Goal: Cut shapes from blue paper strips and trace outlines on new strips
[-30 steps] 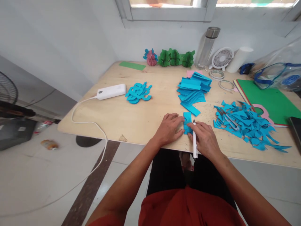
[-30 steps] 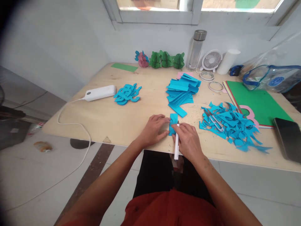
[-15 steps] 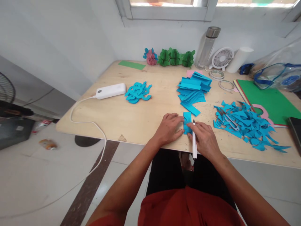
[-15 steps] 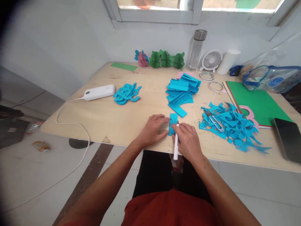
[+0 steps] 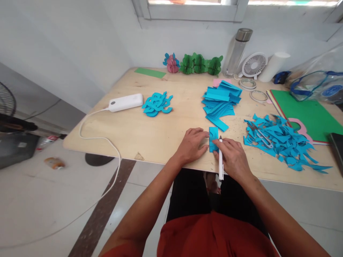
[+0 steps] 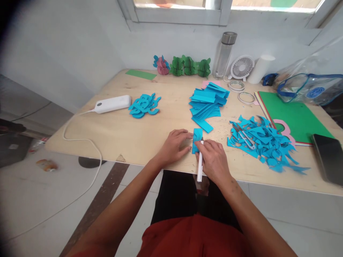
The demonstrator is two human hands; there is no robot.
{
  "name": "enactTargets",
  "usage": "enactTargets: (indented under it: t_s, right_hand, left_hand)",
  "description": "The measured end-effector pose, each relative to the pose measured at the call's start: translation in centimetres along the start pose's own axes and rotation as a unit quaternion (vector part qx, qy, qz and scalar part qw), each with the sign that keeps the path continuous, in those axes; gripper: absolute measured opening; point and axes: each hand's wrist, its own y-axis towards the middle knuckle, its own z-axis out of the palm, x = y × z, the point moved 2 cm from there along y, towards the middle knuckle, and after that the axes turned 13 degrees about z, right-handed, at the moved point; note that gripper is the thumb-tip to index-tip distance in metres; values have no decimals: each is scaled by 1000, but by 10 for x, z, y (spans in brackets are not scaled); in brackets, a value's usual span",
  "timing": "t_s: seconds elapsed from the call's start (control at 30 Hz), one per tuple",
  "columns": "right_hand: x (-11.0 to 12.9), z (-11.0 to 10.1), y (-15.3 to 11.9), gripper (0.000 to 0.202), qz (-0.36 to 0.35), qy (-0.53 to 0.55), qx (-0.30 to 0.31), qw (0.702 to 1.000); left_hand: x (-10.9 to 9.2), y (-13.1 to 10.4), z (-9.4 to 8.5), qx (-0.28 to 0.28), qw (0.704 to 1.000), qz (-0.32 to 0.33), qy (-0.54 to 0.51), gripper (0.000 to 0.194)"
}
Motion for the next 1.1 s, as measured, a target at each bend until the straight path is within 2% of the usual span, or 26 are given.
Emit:
enactTargets:
  t_s: [0.2,0.47,0.7,1.1]
  right_hand:
    - [0,1,0,35,-3,-5,-2,1000]
    - [4,0,-1,32,10,-16,-2,1000]
    - [5,1,0,31,11,-32,-8,999]
    - [3,-2,1,32,5,-24,7,1000]
  left_hand:
    - [1,1,1,14,1000,-10,-4,31]
    - [0,0,1,-5,1000,4,-3,28]
    - [1,0,0,7,1000,-7,-3,29]
    - [2,0,2,-2,1000,-1,-3,29]
